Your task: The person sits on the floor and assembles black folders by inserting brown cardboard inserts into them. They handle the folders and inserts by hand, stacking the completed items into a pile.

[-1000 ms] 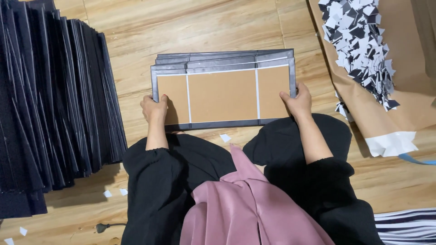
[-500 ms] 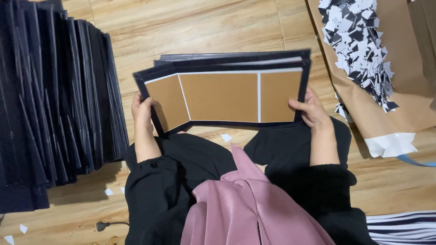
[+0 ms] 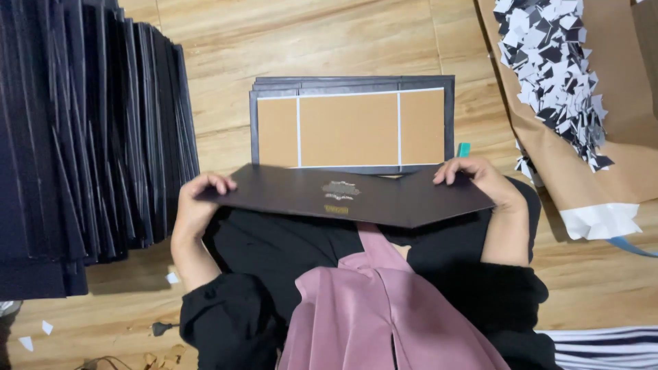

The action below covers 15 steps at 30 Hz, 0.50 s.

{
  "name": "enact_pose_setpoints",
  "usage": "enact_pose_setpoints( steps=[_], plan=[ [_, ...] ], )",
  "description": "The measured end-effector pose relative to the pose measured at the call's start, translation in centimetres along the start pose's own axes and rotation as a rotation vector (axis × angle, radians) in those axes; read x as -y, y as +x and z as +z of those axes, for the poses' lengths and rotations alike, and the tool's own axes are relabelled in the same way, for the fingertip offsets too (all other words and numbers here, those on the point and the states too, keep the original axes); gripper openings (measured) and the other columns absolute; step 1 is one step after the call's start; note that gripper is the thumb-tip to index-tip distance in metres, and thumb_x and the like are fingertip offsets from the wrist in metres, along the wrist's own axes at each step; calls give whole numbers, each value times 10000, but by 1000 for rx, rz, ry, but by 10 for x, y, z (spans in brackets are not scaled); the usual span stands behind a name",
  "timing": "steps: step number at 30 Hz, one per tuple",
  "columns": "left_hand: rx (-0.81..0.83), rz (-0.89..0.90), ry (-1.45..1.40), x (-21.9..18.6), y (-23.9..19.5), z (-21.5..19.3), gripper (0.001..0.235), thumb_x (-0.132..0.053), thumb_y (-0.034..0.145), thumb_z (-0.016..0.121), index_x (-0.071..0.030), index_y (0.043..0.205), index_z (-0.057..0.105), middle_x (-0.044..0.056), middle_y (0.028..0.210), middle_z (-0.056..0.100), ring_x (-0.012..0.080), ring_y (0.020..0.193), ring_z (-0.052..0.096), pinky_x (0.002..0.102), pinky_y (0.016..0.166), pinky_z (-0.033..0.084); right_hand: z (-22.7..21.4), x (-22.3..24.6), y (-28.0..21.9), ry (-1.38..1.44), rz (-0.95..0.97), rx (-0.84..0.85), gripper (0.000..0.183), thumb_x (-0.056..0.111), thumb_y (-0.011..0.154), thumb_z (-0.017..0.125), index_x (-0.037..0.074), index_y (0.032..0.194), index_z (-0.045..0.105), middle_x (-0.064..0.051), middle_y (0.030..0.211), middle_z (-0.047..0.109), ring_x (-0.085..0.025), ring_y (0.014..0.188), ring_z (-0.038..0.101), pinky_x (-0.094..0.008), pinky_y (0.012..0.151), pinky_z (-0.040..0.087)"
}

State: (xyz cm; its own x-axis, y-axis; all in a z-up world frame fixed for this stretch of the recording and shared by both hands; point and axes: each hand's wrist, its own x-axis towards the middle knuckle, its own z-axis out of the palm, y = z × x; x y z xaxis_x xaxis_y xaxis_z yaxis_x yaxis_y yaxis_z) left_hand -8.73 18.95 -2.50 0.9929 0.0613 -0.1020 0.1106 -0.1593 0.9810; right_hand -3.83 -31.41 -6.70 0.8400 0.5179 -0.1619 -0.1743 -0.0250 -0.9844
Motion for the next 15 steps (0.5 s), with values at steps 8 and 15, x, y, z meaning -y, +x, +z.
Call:
enact_pose_setpoints(
  steps=[8, 15],
  plan=[
    [-3, -101, 22, 6, -9, -6, 270, 150, 540, 683, -49, 667, 551, 123, 745, 647, 176, 756, 589, 249, 752, 428, -3, -5, 5, 59, 47, -44, 229, 35, 570, 771, 11, 698, 582, -135, 806, 668, -192, 749, 607, -286, 722, 449],
    [114, -21, 495, -88, 4, 12, 682, 25, 521, 747, -29, 1163, 524, 209, 1146, 529, 385, 1112, 465, 512, 1008, 257, -2, -3, 9, 77, 106, -83, 224, 37, 598, 750, 7, 729, 571, -125, 802, 657, -177, 733, 586, -285, 710, 446]
  ],
)
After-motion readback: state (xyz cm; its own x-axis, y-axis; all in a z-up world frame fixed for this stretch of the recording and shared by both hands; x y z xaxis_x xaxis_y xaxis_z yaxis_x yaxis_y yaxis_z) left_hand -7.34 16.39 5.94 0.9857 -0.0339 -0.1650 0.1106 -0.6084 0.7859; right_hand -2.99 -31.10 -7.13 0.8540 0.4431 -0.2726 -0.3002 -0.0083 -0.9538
